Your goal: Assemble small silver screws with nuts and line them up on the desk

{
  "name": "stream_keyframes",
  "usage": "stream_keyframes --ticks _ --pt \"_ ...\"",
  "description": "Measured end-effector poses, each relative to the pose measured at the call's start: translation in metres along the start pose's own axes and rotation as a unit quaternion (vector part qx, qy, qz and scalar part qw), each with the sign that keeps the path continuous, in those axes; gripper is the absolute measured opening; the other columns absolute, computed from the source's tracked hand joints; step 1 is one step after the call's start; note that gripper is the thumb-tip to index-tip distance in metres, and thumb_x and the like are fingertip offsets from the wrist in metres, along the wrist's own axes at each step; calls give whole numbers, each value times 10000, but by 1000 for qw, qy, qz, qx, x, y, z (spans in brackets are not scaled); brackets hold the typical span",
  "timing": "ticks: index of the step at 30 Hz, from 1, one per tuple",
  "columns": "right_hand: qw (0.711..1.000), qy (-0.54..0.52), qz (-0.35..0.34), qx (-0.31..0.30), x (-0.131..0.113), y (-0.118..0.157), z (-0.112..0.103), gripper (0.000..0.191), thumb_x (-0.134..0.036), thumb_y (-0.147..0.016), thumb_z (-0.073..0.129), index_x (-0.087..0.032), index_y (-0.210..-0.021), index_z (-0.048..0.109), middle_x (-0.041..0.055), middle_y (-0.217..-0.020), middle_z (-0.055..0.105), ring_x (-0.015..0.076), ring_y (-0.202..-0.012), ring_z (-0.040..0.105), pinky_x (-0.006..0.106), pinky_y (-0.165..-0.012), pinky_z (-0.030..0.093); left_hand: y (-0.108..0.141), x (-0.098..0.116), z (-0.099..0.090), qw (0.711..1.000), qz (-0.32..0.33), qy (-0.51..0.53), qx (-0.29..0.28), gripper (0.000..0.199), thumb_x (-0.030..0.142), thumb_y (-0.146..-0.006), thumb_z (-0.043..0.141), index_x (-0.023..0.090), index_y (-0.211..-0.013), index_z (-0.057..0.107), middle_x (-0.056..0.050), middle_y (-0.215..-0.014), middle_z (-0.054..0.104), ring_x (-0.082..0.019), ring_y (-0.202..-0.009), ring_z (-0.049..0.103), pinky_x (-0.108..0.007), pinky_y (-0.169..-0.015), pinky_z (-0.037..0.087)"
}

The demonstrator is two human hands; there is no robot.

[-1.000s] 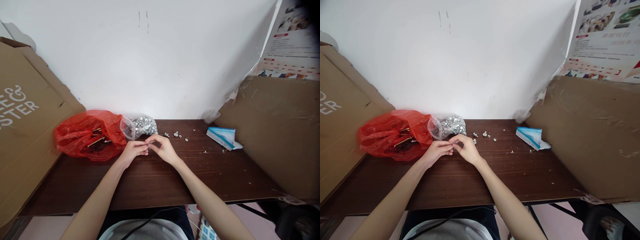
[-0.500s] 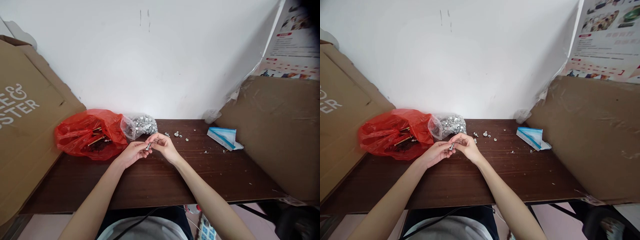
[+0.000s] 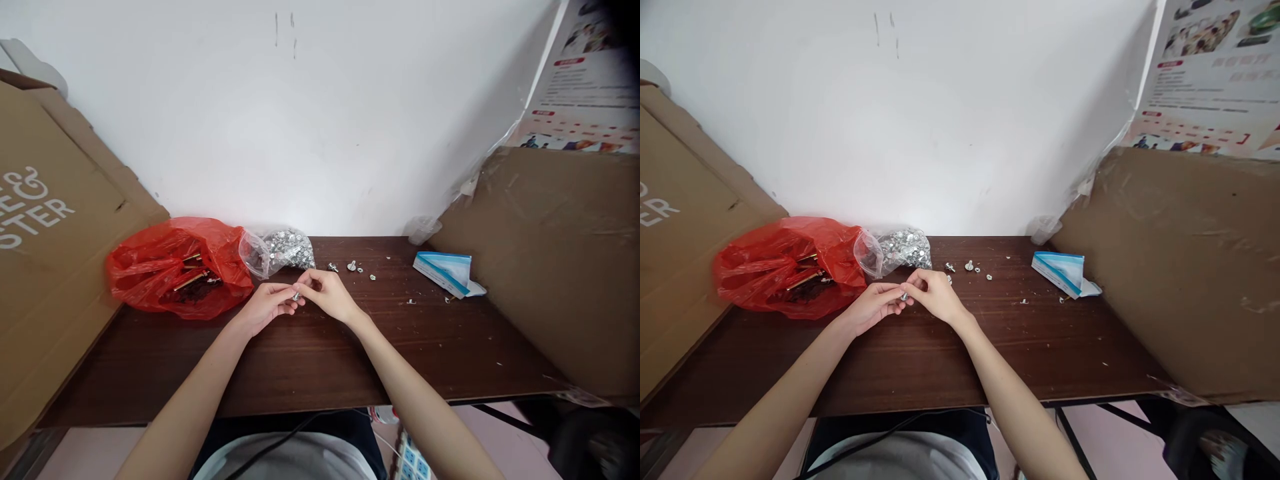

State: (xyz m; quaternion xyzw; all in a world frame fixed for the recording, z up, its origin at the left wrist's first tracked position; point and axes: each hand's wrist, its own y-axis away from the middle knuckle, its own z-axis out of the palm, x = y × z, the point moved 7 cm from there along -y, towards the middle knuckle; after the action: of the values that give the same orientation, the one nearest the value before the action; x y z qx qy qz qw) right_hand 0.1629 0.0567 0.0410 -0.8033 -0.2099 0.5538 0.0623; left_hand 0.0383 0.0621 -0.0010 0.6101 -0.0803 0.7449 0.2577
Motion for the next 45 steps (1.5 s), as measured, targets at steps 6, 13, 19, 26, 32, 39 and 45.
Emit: stream_keyframes --ticks 6,13,19,26,32,39,45 --pt "991 -120 -33 -45 -5 -1 1 125 -265 -815 623 -184 -908 645 34 -842 634 142 -732 601 296 -699 497 -1 0 -4 1000 -5 6 7 251 321 -692 770 107 -819 738 -95 -785 706 -88 -629 564 -209 -597 451" --pt "983 -179 5 -37 -2 0 13 83 -207 -762 640 -190 -818 582 -3 -774 573 122 -643 573 271 -602 474 1 0 0 1000 5 3 -7 257 319 -683 776 101 -813 739 -89 -777 698 -101 -637 580 -243 -641 476" --pt "999 -25 43 18 8 0 7 171 -348 -789 653 -190 -839 611 -31 -611 557 114 -539 515 257 -542 407 1 0 1 1000 19 3 7 252 318 -652 791 99 -764 737 -74 -732 687 -107 -617 588 -261 -647 497" --pt "995 -73 58 -26 16 0 3 203 -378 -788 659 -181 -830 631 14 -677 649 152 -636 599 287 -609 464 -2 1 0 999 32 5 27 287 330 -669 786 107 -847 752 -92 -780 706 -123 -686 610 -262 -685 529" --pt "995 -101 -18 -18 0 -1 2 82 -243 -793 629 -188 -853 638 29 -874 586 140 -748 594 312 -720 499 -3 2 -10 995 56 25 74 297 320 -637 812 118 -847 756 -73 -774 710 -123 -678 618 -278 -698 562" --pt "998 -10 -42 35 -5 0 6 246 -209 -808 610 -212 -1048 554 15 -859 585 146 -755 564 293 -676 471 -4 1 -13 994 67 24 87 360 320 -603 836 110 -883 753 -86 -817 730 -162 -704 668 -321 -734 586" --pt "995 -7 -92 45 -13 1 4 237 -147 -821 564 -216 -1046 539 27 -901 583 156 -813 569 319 -749 485 -5 3 -13 994 71 18 86 363 330 -613 830 118 -898 751 -87 -839 736 -167 -712 679 -326 -744 592"
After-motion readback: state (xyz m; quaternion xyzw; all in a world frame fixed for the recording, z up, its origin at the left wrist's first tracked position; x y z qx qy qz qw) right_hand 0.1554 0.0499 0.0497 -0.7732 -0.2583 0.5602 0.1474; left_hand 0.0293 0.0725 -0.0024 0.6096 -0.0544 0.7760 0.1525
